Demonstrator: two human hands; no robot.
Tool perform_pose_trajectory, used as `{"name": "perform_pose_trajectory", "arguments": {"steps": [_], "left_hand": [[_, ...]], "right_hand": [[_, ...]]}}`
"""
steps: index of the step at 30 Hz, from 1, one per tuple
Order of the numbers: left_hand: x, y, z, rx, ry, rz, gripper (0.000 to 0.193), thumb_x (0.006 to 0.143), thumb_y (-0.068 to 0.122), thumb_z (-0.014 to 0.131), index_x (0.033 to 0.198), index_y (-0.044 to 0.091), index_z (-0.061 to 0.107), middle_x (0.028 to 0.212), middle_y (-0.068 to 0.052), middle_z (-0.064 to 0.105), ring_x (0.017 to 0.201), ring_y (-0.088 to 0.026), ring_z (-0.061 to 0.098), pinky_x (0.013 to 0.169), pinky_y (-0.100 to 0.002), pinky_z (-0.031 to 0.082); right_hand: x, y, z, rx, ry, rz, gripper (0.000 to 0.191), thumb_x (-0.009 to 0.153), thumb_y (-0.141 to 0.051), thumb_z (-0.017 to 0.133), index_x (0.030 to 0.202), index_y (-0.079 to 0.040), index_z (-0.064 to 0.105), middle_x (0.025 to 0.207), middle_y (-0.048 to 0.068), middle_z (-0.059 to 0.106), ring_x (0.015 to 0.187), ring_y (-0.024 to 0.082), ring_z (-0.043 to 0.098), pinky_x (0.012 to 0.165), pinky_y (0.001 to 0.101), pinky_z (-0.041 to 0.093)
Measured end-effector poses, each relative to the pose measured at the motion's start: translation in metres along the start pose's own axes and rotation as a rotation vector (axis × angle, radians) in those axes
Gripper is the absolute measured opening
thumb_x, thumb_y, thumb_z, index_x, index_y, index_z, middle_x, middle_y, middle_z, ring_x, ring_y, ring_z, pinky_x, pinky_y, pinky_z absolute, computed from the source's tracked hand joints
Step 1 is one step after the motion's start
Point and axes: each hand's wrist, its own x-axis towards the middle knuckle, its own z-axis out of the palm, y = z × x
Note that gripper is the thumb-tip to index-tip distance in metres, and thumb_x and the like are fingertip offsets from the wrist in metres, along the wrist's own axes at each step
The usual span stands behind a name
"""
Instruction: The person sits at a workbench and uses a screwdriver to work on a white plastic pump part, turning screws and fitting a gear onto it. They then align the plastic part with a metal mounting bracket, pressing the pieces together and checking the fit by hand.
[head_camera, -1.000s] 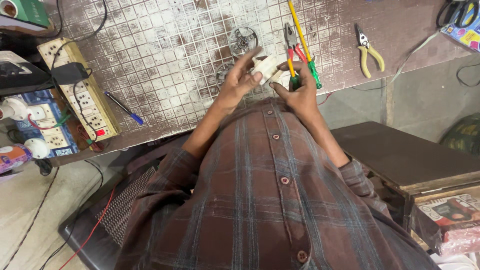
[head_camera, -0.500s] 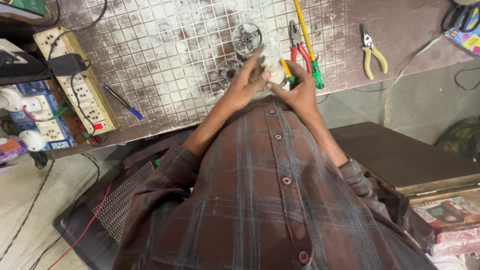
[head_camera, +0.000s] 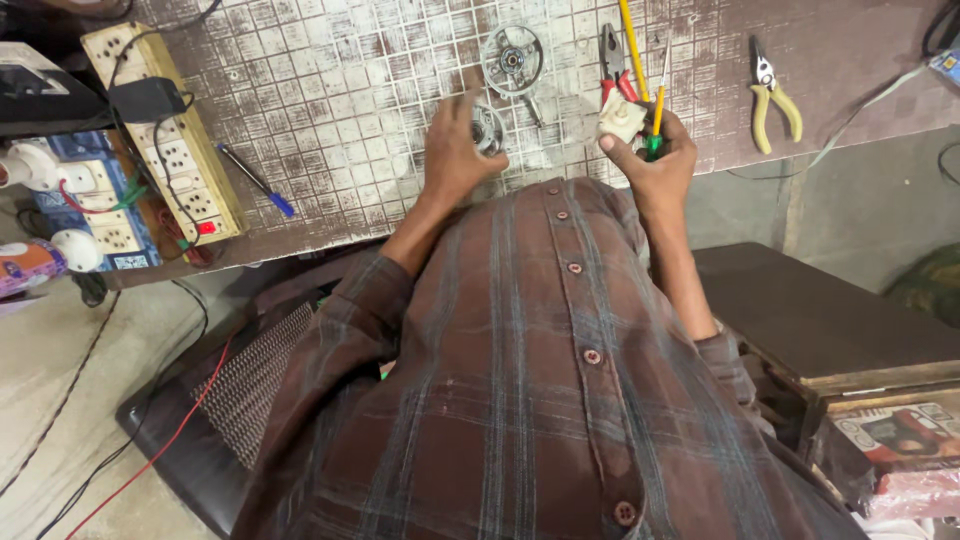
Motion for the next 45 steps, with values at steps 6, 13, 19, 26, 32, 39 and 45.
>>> {"name": "perform_pose_trajectory", "arguments": {"steps": [6, 13, 19, 26, 32, 39, 45], "left_hand": [[-0.012, 0.028, -0.041, -1.823, -0.297, -0.168, 0.093, 0.092, 0.068, 0.038, 0.152, -0.002, 0.046, 0.128, -0.025, 0.067, 0.106, -0.035, 0.069, 0.083, -0.047, 0.056], [-0.020, 0.103, -0.083, -1.770, -0.423, 0.098, 0.084, 0.099, 0.062, 0.026, 0.157, 0.004, 0.045, 0.142, -0.024, 0.064, 0.109, -0.036, 0.069, 0.083, -0.051, 0.058], [-0.028, 0.143, -0.092, -1.749, -0.383, 0.100, 0.079, 0.099, 0.054, 0.025, 0.158, 0.004, 0.042, 0.148, -0.022, 0.059, 0.130, -0.034, 0.066, 0.110, -0.054, 0.057], [-0.038, 0.157, -0.081, -1.388, -0.295, 0.102, 0.078, 0.106, 0.058, 0.030, 0.155, -0.002, 0.047, 0.146, -0.023, 0.061, 0.135, -0.033, 0.062, 0.114, -0.049, 0.056], [-0.051, 0.157, -0.085, -1.334, -0.350, 0.067, 0.084, 0.102, 0.064, 0.030, 0.159, 0.004, 0.038, 0.147, -0.020, 0.059, 0.131, -0.029, 0.064, 0.108, -0.043, 0.058], [-0.061, 0.156, -0.093, -0.893, -0.276, 0.339, 0.079, 0.106, 0.061, 0.036, 0.156, 0.000, 0.034, 0.150, -0.024, 0.051, 0.139, -0.032, 0.049, 0.112, -0.044, 0.043], [-0.058, 0.161, -0.096, -1.093, -0.267, 0.231, 0.088, 0.106, 0.069, 0.039, 0.162, 0.001, 0.038, 0.140, -0.020, 0.067, 0.129, -0.026, 0.068, 0.114, -0.043, 0.054]], "right_hand": [[-0.012, -0.040, -0.008, 0.089, -0.017, 0.014, 0.062, 0.085, -0.011, 0.092, 0.138, 0.004, 0.063, 0.120, 0.007, 0.071, 0.099, 0.009, 0.064, 0.085, 0.0219, 0.052], [-0.034, -0.095, -0.016, 0.169, -0.063, -0.122, 0.083, 0.076, -0.014, 0.099, 0.139, 0.000, 0.048, 0.126, 0.010, 0.068, 0.106, 0.012, 0.064, 0.086, 0.0237, 0.052], [-0.048, -0.121, -0.020, 0.028, -0.109, -0.436, 0.077, 0.081, -0.005, 0.099, 0.141, 0.002, 0.052, 0.137, 0.015, 0.062, 0.128, 0.021, 0.062, 0.118, 0.0331, 0.050], [-0.054, -0.145, -0.013, -0.101, -0.241, -0.613, 0.083, 0.079, -0.007, 0.099, 0.147, 0.002, 0.052, 0.144, 0.018, 0.064, 0.130, 0.025, 0.064, 0.116, 0.0378, 0.053], [-0.055, -0.151, -0.019, -0.272, -0.238, -0.607, 0.082, 0.073, -0.009, 0.102, 0.142, 0.002, 0.058, 0.137, 0.018, 0.068, 0.127, 0.024, 0.068, 0.112, 0.0371, 0.056], [-0.062, -0.138, -0.025, 0.043, -0.233, -0.364, 0.081, 0.076, -0.015, 0.100, 0.142, 0.002, 0.056, 0.136, 0.015, 0.068, 0.129, 0.022, 0.066, 0.118, 0.0367, 0.054], [-0.065, -0.136, -0.020, 0.020, -0.102, -0.441, 0.085, 0.072, -0.015, 0.102, 0.140, 0.006, 0.055, 0.136, 0.016, 0.067, 0.127, 0.024, 0.067, 0.112, 0.0363, 0.056]]}}
